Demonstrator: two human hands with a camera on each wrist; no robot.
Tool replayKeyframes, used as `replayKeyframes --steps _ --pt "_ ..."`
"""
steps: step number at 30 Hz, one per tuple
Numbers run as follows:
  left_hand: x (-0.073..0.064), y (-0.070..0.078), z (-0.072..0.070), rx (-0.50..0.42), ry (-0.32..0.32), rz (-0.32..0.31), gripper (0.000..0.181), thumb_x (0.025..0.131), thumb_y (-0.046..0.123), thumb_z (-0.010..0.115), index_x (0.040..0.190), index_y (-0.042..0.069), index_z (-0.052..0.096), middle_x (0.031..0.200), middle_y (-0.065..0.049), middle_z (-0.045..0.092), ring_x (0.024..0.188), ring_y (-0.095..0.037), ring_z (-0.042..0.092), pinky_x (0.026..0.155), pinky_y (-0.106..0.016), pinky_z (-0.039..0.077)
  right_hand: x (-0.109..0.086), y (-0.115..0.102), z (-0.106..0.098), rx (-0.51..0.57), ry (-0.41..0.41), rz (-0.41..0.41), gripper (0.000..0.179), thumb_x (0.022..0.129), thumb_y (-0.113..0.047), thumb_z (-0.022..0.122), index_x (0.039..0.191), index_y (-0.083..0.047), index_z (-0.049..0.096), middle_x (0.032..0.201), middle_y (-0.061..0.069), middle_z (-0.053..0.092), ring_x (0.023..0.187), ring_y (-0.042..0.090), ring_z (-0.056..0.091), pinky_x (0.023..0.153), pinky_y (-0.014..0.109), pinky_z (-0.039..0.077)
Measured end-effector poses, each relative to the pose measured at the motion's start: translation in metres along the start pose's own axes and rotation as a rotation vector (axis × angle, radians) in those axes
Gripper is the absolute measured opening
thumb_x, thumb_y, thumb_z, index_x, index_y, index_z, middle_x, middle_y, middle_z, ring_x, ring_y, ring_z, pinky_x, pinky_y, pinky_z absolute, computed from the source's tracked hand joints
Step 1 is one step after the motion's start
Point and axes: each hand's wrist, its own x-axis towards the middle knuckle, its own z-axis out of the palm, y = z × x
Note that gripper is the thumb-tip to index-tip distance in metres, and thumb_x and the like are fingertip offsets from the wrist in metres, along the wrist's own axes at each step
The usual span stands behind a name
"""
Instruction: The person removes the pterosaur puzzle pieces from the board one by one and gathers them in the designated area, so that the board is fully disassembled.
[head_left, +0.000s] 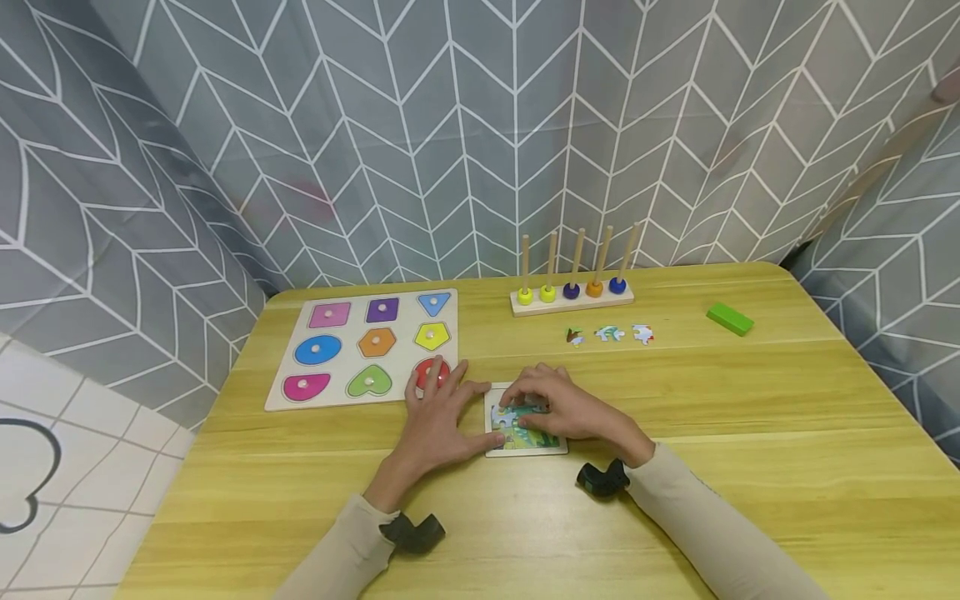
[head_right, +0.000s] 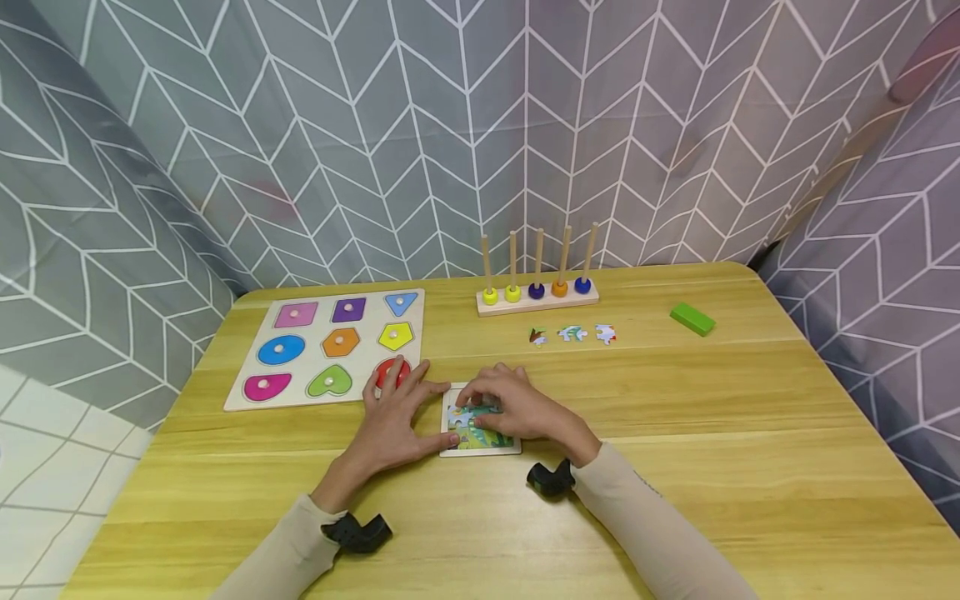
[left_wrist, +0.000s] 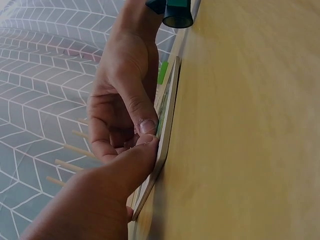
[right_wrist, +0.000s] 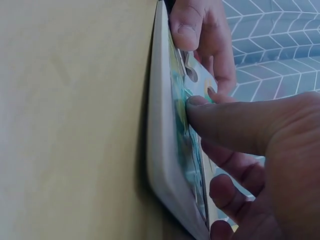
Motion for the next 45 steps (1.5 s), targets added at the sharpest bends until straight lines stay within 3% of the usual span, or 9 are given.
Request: replayKeyframes --steps 8,15,24,31,45 --pt "0.0 0.001 0.0 -0.004 -0.002 0.002 0.075 0.076 0.075 0.067 0.138 0.032 0.061 0.165 -0.01 0.037 0.158 -0.041 0.011 0.121 -0.065 -0.004 0.001 0.0 0.003 0.023 0.022 -0.027 0.017 0.095 -0.015 0.072 0.111 -0.021 0.072 0.106 -0.008 0.072 0.092 0.016 0.051 0.084 0.034 0.03" --pt "0.0 0.0 0.0 -0.008 0.0 0.004 0.075 0.076 0.074 0.067 0.138 0.033 0.061 0.165 -0.01 0.037 0.158 -0.041 0.011 0.121 -0.065 -0.004 0.002 0.0 0.006 0.061 0.048 -0.02 0.011 0.096 -0.016 0.07 0.105 -0.021 0.073 0.096 -0.008 0.067 0.086 0.01 0.049 0.084 0.033 0.032" --pt "0.0 0.001 -0.001 0.001 -0.003 -0.002 0.075 0.076 0.076 0.066 0.138 0.034 0.06 0.166 -0.009 0.036 0.159 -0.04 0.01 0.122 -0.065 -0.004 0.004 0.004 0.002 0.155 0.104 -0.028 0.011 0.097 -0.01 0.068 0.105 -0.016 0.071 0.096 -0.004 0.068 0.09 0.009 0.055 0.08 0.026 0.047" --pt "0.0 0.001 -0.001 0.001 -0.006 -0.007 0.075 0.076 0.076 0.066 0.138 0.034 0.06 0.166 -0.009 0.035 0.159 -0.04 0.01 0.122 -0.065 -0.004 -0.002 0.011 -0.018 0.192 0.169 0.044 0.012 0.098 -0.009 0.067 0.106 -0.015 0.073 0.092 -0.002 0.068 0.082 0.015 0.054 0.074 0.026 0.047" --pt "-0.002 0.002 -0.002 -0.01 -0.022 -0.024 0.075 0.076 0.076 0.066 0.138 0.036 0.059 0.167 -0.007 0.033 0.159 -0.038 0.007 0.121 -0.066 -0.006 -0.018 0.039 -0.051 0.184 0.255 0.184 0.011 0.098 -0.009 0.066 0.104 -0.014 0.075 0.095 0.005 0.07 0.087 0.016 0.057 0.076 0.025 0.044"
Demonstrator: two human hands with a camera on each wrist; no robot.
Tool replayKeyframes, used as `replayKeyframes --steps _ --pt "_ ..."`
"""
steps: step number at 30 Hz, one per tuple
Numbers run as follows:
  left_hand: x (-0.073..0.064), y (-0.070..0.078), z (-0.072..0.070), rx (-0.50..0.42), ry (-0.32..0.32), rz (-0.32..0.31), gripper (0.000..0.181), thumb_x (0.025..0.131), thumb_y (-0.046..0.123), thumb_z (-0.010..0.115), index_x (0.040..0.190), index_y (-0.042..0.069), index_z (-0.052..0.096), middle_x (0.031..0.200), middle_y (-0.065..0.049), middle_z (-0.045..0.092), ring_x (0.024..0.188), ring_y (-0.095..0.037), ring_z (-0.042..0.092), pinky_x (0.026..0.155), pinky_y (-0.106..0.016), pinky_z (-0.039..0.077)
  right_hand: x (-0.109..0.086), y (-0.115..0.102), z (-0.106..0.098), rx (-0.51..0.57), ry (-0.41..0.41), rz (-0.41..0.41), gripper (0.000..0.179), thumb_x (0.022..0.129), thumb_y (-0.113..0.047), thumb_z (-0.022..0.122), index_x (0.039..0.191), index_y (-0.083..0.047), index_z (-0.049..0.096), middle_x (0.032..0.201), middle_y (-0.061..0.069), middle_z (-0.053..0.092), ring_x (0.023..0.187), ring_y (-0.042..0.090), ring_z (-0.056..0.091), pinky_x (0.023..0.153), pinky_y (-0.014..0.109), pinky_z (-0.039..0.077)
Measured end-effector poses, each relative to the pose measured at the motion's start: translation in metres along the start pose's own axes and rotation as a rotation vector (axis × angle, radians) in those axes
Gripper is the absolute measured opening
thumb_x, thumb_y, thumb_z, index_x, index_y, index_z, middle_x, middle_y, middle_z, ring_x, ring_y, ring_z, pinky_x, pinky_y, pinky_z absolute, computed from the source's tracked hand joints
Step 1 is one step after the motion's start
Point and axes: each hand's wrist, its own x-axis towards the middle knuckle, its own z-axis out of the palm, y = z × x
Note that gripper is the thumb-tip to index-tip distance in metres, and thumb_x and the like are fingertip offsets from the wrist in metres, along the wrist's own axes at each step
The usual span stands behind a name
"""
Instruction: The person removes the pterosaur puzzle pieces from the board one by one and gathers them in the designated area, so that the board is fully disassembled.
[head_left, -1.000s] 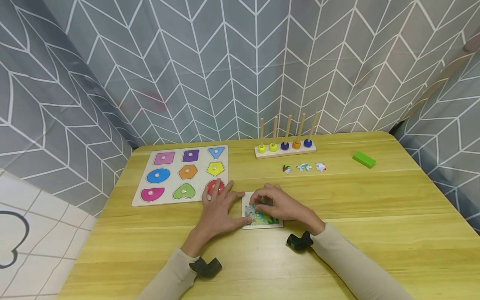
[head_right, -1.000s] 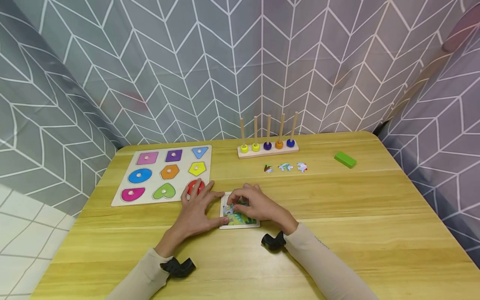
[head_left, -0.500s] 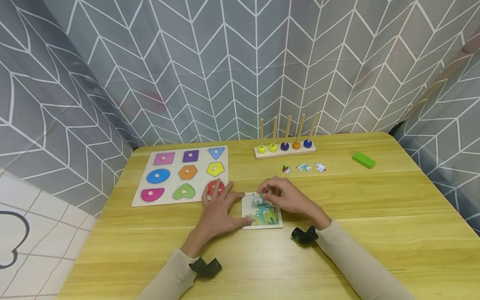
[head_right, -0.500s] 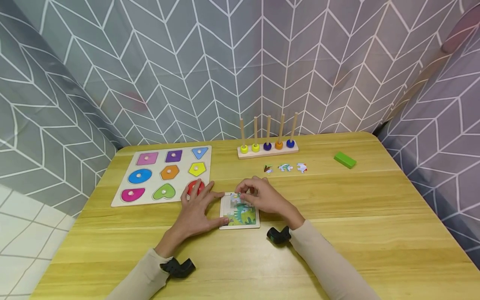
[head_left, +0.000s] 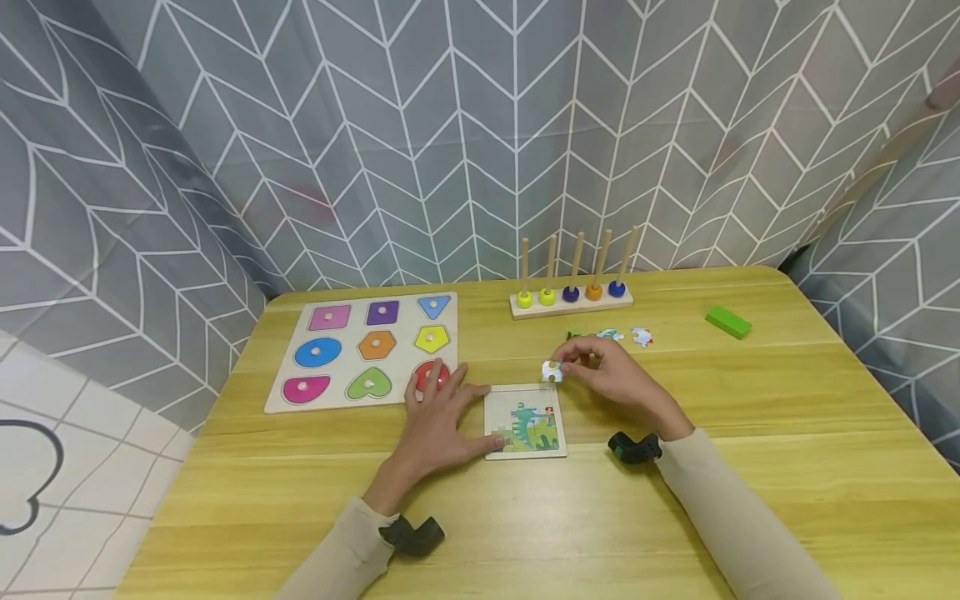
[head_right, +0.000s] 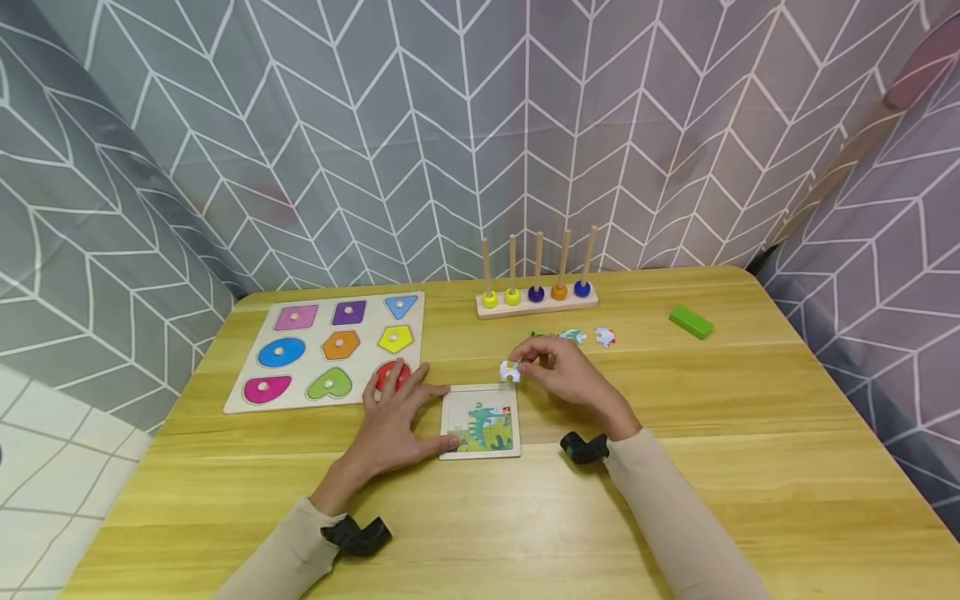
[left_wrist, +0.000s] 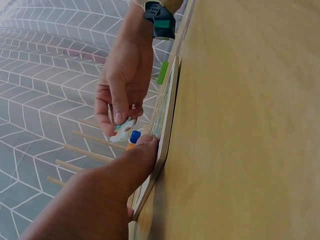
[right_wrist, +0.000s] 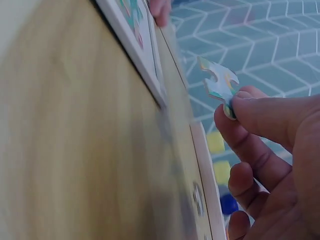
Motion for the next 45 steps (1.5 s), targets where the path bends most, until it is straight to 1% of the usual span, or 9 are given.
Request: replayKeyframes --steps 7,11,16,20,24,28,31,35,45 --pt "0.0 0.0 0.0 -0.004 -0.001 0.003 0.074 0.076 0.075 0.067 0.138 0.035 0.06 0.167 -0.008 0.034 0.159 -0.039 0.008 0.121 -0.066 -0.005 -0.003 0.016 -0.013 -0.025 0.013 0.076 0.013 0.1 -0.01 0.064 0.107 -0.011 0.074 0.101 0.008 0.071 0.09 0.016 0.06 0.079 0.023 0.05" --pt "0.0 0.001 0.0 -0.003 -0.003 0.002 0.074 0.076 0.074 0.067 0.138 0.035 0.059 0.166 -0.008 0.034 0.159 -0.039 0.008 0.12 -0.067 -0.005 -0.006 0.021 -0.017 -0.049 0.026 0.096 0.013 0.099 -0.008 0.064 0.107 -0.01 0.075 0.106 0.01 0.072 0.091 0.014 0.061 0.081 0.022 0.051" --pt "0.001 0.001 0.0 -0.002 -0.014 -0.009 0.074 0.076 0.075 0.066 0.139 0.036 0.059 0.167 -0.007 0.033 0.159 -0.038 0.007 0.121 -0.066 -0.006 -0.007 0.022 -0.017 -0.1 0.043 0.092 0.013 0.099 -0.007 0.065 0.107 -0.007 0.075 0.107 0.012 0.073 0.093 0.015 0.061 0.081 0.02 0.049" --pt "0.001 0.001 -0.001 -0.001 -0.009 -0.007 0.074 0.076 0.075 0.065 0.139 0.035 0.059 0.167 -0.007 0.033 0.159 -0.038 0.008 0.121 -0.066 -0.005 -0.008 0.022 -0.017 -0.103 0.051 0.09 0.015 0.099 -0.007 0.064 0.109 -0.005 0.074 0.108 0.013 0.073 0.093 0.015 0.06 0.079 0.019 0.049" --pt "0.001 0.001 -0.001 0.003 -0.006 -0.002 0.075 0.076 0.075 0.065 0.139 0.035 0.059 0.167 -0.007 0.033 0.159 -0.038 0.008 0.121 -0.066 -0.005 -0.007 0.028 -0.019 -0.129 0.065 0.083 0.014 0.099 -0.008 0.065 0.109 -0.008 0.075 0.108 0.011 0.074 0.092 0.014 0.061 0.079 0.02 0.05" --pt "0.0 0.001 0.0 0.002 -0.003 0.0 0.075 0.076 0.075 0.066 0.139 0.035 0.059 0.167 -0.007 0.033 0.159 -0.038 0.009 0.121 -0.066 -0.005 -0.007 0.031 -0.019 -0.146 0.07 0.086 0.012 0.094 -0.012 0.072 0.106 -0.011 0.076 0.101 0.008 0.072 0.089 0.015 0.059 0.078 0.022 0.049" --pt "0.0 0.001 0.0 0.002 -0.003 0.0 0.075 0.076 0.075 0.066 0.14 0.035 0.059 0.167 -0.007 0.033 0.159 -0.038 0.008 0.121 -0.066 -0.005 -0.007 0.032 -0.019 -0.177 0.06 0.073 0.017 0.088 -0.016 0.08 0.104 -0.012 0.076 0.096 0.005 0.069 0.088 0.016 0.056 0.079 0.025 0.047" --pt "0.0 0.001 0.0 -0.003 -0.002 -0.003 0.075 0.076 0.075 0.066 0.139 0.035 0.059 0.167 -0.007 0.033 0.159 -0.037 0.008 0.121 -0.066 -0.006 -0.006 0.032 -0.02 -0.238 0.048 0.042 0.024 0.083 -0.02 0.085 0.104 -0.012 0.076 0.094 0.003 0.068 0.088 0.016 0.054 0.079 0.027 0.044" --pt "0.0 0.0 0.001 -0.003 0.004 0.0 0.075 0.076 0.075 0.066 0.139 0.035 0.059 0.167 -0.007 0.034 0.16 -0.037 0.007 0.122 -0.066 -0.006 -0.008 0.032 -0.023 -0.274 0.064 0.03 0.022 0.085 -0.016 0.083 0.105 -0.011 0.076 0.094 0.004 0.067 0.088 0.018 0.052 0.08 0.03 0.041"
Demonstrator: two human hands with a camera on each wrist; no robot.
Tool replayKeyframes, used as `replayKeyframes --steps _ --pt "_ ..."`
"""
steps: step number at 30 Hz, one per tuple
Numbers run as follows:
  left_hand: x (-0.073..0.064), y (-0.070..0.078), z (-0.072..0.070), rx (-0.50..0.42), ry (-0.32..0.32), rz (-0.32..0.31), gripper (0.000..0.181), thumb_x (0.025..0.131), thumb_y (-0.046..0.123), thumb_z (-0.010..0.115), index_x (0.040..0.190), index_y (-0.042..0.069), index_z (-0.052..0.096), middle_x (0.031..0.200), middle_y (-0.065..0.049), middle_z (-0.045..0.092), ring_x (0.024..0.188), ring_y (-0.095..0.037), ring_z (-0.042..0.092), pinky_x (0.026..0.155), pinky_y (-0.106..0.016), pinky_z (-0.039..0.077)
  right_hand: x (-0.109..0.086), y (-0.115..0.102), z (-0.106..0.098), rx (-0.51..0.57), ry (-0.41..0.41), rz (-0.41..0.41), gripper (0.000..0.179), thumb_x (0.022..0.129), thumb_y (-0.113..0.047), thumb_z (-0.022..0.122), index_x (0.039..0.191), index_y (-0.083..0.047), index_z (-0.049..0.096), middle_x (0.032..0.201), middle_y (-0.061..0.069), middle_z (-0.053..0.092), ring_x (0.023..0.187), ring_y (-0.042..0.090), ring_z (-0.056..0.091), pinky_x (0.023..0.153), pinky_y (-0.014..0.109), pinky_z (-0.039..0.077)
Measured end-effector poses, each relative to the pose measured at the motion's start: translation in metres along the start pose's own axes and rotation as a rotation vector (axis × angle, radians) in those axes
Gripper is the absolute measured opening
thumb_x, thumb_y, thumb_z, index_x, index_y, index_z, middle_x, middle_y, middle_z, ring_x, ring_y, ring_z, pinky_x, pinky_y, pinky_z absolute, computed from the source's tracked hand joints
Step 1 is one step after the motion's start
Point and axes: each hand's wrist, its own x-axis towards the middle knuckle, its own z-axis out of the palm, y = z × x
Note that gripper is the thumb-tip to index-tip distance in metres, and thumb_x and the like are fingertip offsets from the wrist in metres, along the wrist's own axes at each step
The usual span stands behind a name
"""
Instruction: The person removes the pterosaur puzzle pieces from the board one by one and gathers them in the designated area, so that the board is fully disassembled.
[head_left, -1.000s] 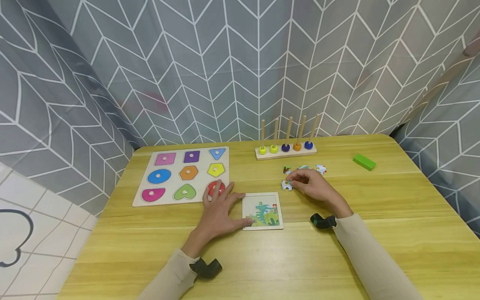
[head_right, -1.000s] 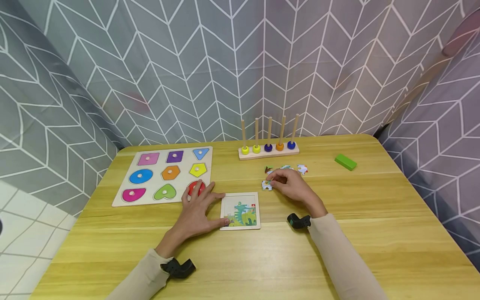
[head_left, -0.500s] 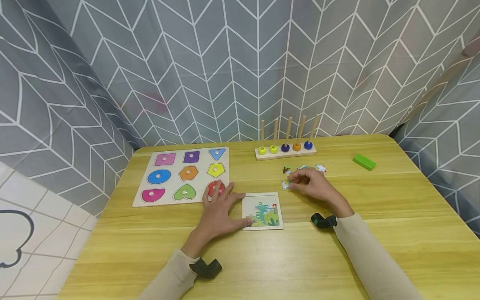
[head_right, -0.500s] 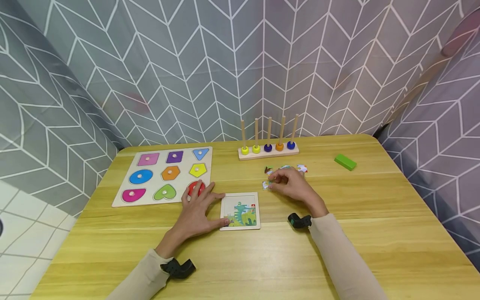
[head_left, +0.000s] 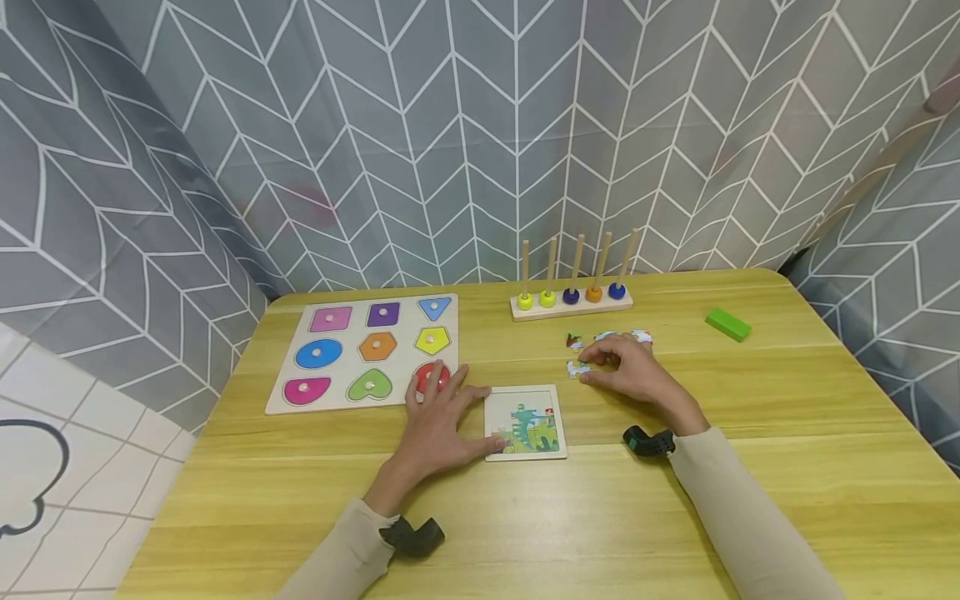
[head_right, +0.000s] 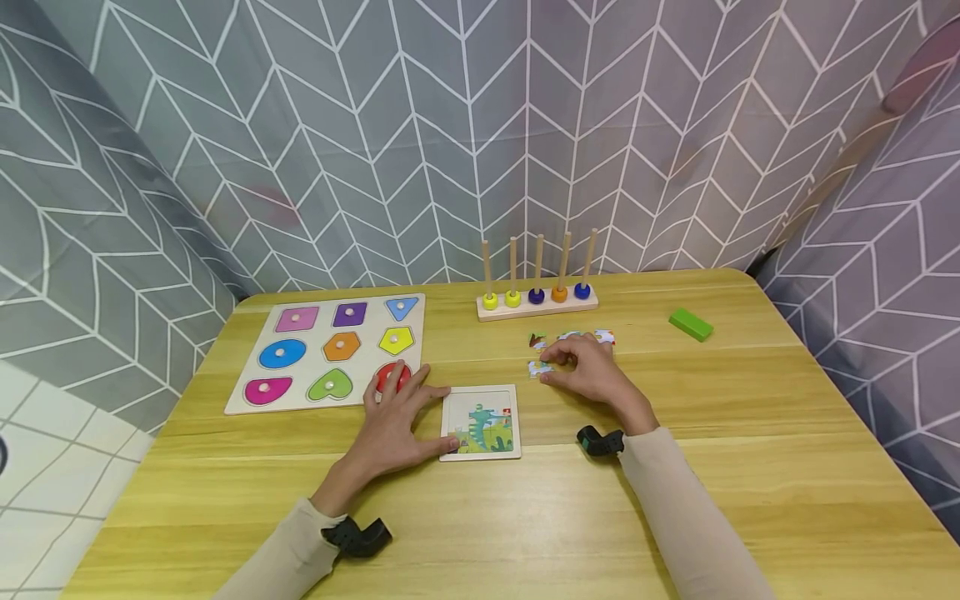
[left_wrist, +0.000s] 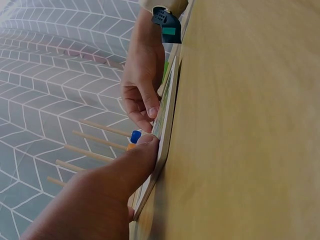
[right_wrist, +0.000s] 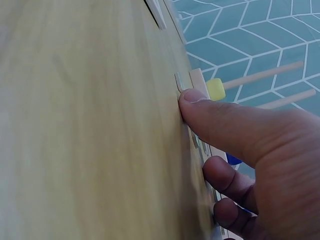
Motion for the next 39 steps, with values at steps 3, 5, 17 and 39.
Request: replayKeyframes --steps 3,5,17,39 --pt "0.0 0.0 0.0 0.001 -0.002 0.001 0.075 0.076 0.075 0.066 0.139 0.035 0.059 0.167 -0.007 0.034 0.16 -0.037 0.007 0.122 -0.066 -0.006 0.0 0.001 0.0 0.0 0.001 0.001 0.022 0.085 -0.016 0.083 0.105 -0.011 0.076 0.094 0.004 0.067 0.088 0.017 0.052 0.08 0.03 0.041" --pt "0.0 0.0 0.0 0.002 -0.003 0.002 0.075 0.076 0.075 0.065 0.139 0.035 0.059 0.167 -0.007 0.034 0.159 -0.037 0.008 0.122 -0.066 -0.005 0.001 0.002 0.0 0.004 0.0 0.002 0.022 0.085 -0.016 0.083 0.105 -0.011 0.076 0.094 0.004 0.067 0.088 0.017 0.051 0.079 0.03 0.041" --pt "0.0 0.0 0.0 0.007 -0.004 0.0 0.075 0.077 0.075 0.064 0.14 0.035 0.059 0.167 -0.007 0.034 0.159 -0.037 0.008 0.122 -0.065 -0.005 0.002 -0.003 0.0 0.017 0.0 0.011 0.023 0.086 -0.018 0.083 0.106 -0.011 0.075 0.094 0.006 0.065 0.089 0.02 0.048 0.08 0.032 0.038" --pt "0.002 -0.002 -0.001 0.03 -0.053 -0.005 0.078 0.078 0.079 0.06 0.143 0.038 0.055 0.169 -0.005 0.028 0.16 -0.036 0.002 0.122 -0.063 -0.009 0.001 -0.07 0.032 0.009 -0.291 -0.199 0.028 0.086 -0.022 0.082 0.114 -0.019 0.077 0.098 -0.004 0.069 0.094 0.015 0.055 0.084 0.036 0.03"
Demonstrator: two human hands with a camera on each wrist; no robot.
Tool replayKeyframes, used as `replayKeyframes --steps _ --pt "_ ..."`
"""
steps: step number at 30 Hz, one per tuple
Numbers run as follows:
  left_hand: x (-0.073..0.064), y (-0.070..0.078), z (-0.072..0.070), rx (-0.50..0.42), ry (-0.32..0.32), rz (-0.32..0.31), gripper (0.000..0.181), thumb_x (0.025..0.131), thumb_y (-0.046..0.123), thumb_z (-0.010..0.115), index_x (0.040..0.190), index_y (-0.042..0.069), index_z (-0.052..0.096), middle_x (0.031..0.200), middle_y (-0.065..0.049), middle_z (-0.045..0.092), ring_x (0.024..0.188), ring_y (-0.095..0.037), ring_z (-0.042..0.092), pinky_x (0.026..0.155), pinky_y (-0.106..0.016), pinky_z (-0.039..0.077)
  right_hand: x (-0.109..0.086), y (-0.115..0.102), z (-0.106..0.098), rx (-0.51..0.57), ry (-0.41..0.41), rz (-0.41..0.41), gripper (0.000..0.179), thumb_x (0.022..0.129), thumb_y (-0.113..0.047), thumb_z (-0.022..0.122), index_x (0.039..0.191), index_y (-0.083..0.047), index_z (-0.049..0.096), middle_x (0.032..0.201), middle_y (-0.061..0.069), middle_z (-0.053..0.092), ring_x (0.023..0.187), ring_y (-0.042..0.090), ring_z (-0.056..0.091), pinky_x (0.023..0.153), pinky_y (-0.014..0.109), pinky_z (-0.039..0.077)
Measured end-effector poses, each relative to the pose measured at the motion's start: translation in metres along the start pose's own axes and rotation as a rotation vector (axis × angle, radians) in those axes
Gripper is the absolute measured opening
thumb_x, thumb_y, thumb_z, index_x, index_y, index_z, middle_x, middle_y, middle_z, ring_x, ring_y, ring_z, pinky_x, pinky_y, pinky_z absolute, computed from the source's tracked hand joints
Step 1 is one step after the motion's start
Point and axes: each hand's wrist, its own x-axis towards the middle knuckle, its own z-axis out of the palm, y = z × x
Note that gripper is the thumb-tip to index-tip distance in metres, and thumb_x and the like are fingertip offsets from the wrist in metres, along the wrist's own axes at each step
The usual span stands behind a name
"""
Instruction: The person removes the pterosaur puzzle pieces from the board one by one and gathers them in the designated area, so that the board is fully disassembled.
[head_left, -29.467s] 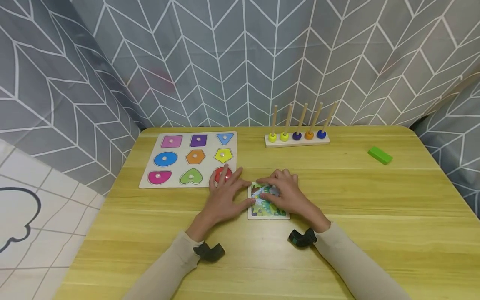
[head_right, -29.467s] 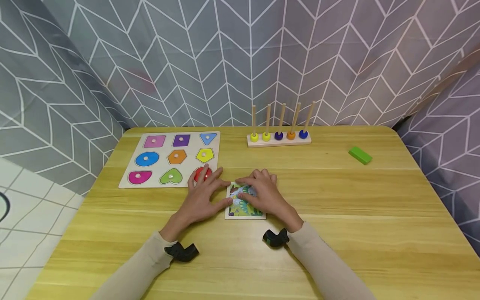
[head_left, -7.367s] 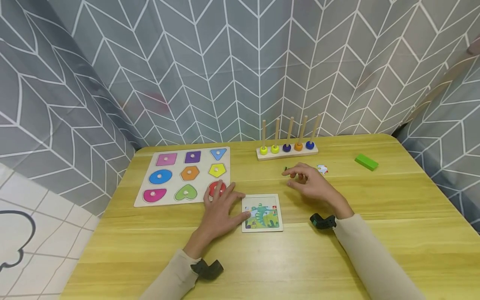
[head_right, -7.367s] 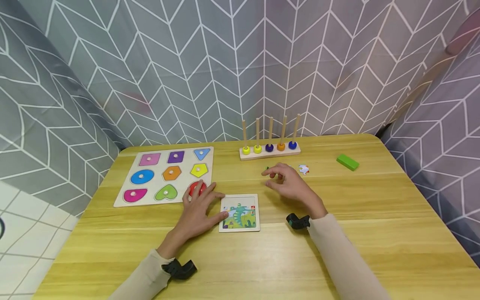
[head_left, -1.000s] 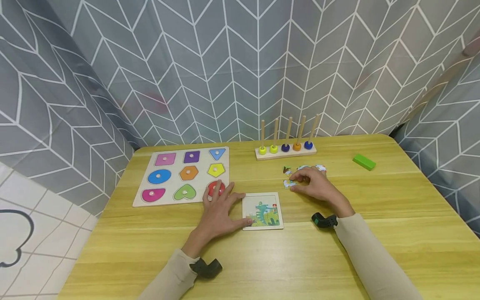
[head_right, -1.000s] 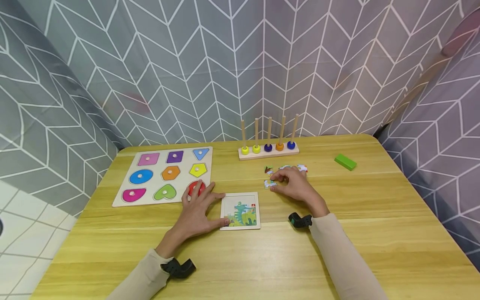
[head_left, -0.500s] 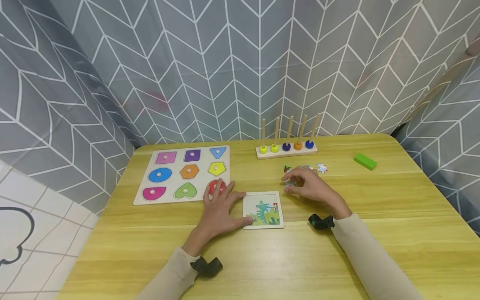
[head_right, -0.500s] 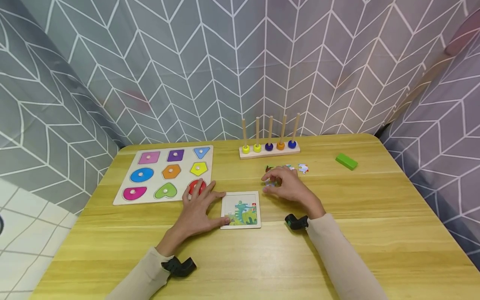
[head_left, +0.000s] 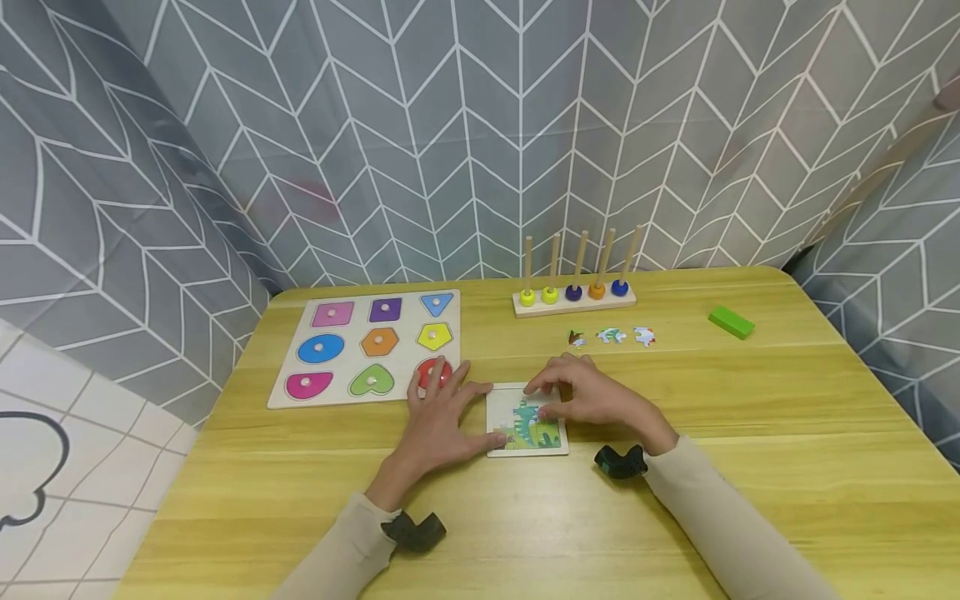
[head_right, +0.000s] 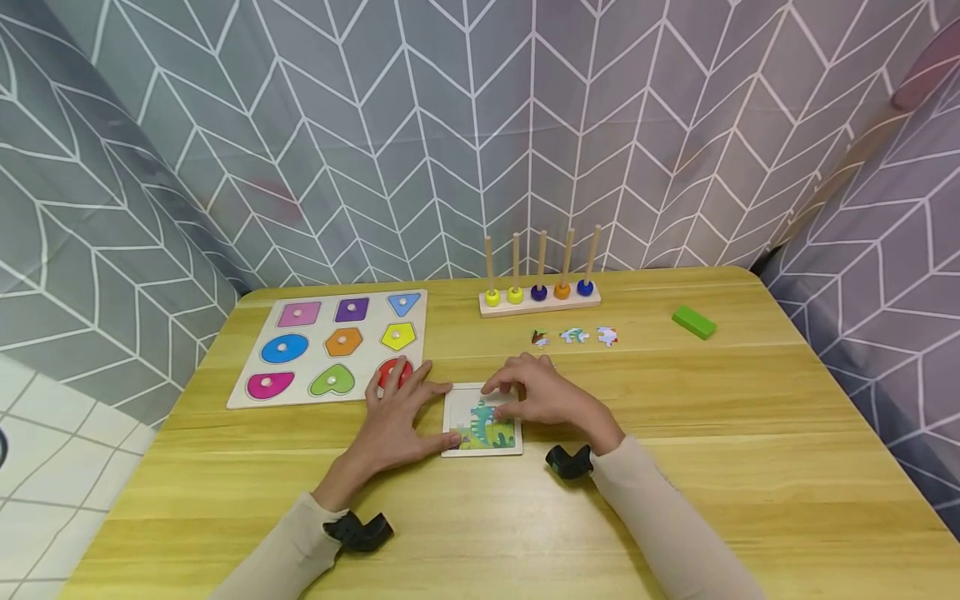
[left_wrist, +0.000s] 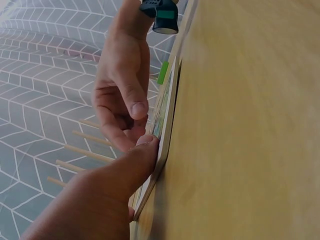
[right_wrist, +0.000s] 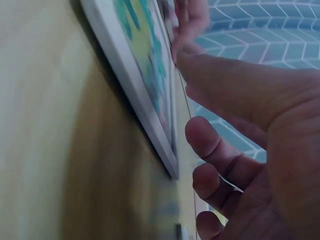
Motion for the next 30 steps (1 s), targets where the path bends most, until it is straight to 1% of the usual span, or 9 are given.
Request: replayKeyframes --steps 5,9,13,20,27,30 --pt "0.0 0.0 0.0 -0.004 0.009 0.01 0.077 0.078 0.079 0.061 0.143 0.037 0.055 0.169 -0.006 0.029 0.16 -0.037 0.003 0.122 -0.063 -0.009 0.0 -0.002 0.008 -0.019 -0.02 -0.046 0.029 0.088 -0.02 0.079 0.117 -0.018 0.076 0.094 -0.004 0.067 0.089 0.014 0.052 0.08 0.035 0.029" --pt "0.0 0.0 0.001 -0.001 0.01 0.01 0.077 0.078 0.079 0.061 0.143 0.037 0.055 0.169 -0.006 0.029 0.16 -0.037 0.003 0.122 -0.063 -0.009 0.0 -0.001 0.011 -0.044 -0.023 -0.057 0.031 0.089 -0.018 0.078 0.12 -0.017 0.075 0.092 -0.005 0.066 0.087 0.013 0.049 0.08 0.035 0.028" --pt "0.0 0.0 0.001 -0.004 0.015 0.009 0.077 0.078 0.078 0.061 0.143 0.037 0.056 0.169 -0.006 0.03 0.16 -0.037 0.003 0.122 -0.064 -0.009 0.001 -0.003 0.012 -0.061 -0.023 -0.058 0.031 0.088 -0.018 0.078 0.119 -0.017 0.075 0.091 -0.005 0.065 0.087 0.013 0.047 0.079 0.034 0.026" --pt "0.0 0.0 0.003 -0.01 0.061 0.033 0.074 0.078 0.075 0.064 0.14 0.034 0.059 0.166 -0.01 0.035 0.158 -0.041 0.009 0.121 -0.067 -0.005 0.0 -0.005 0.012 -0.039 -0.021 -0.06 0.029 0.088 -0.016 0.078 0.117 -0.016 0.075 0.092 -0.002 0.066 0.086 0.014 0.047 0.078 0.033 0.027" --pt "0.0 -0.001 0.002 0.001 0.029 0.015 0.077 0.078 0.078 0.062 0.142 0.037 0.056 0.168 -0.007 0.031 0.16 -0.038 0.005 0.122 -0.063 -0.008 0.0 -0.005 0.012 0.008 -0.022 -0.038 0.028 0.089 -0.013 0.077 0.116 -0.017 0.074 0.094 -0.001 0.068 0.086 0.014 0.048 0.08 0.033 0.028" --pt "0.0 -0.001 0.002 -0.006 0.048 0.027 0.076 0.078 0.076 0.063 0.141 0.035 0.058 0.167 -0.009 0.033 0.159 -0.04 0.007 0.121 -0.065 -0.006 0.001 -0.005 0.012 0.025 -0.022 -0.031 0.028 0.089 -0.013 0.077 0.116 -0.017 0.073 0.093 0.0 0.067 0.086 0.014 0.048 0.08 0.034 0.028"
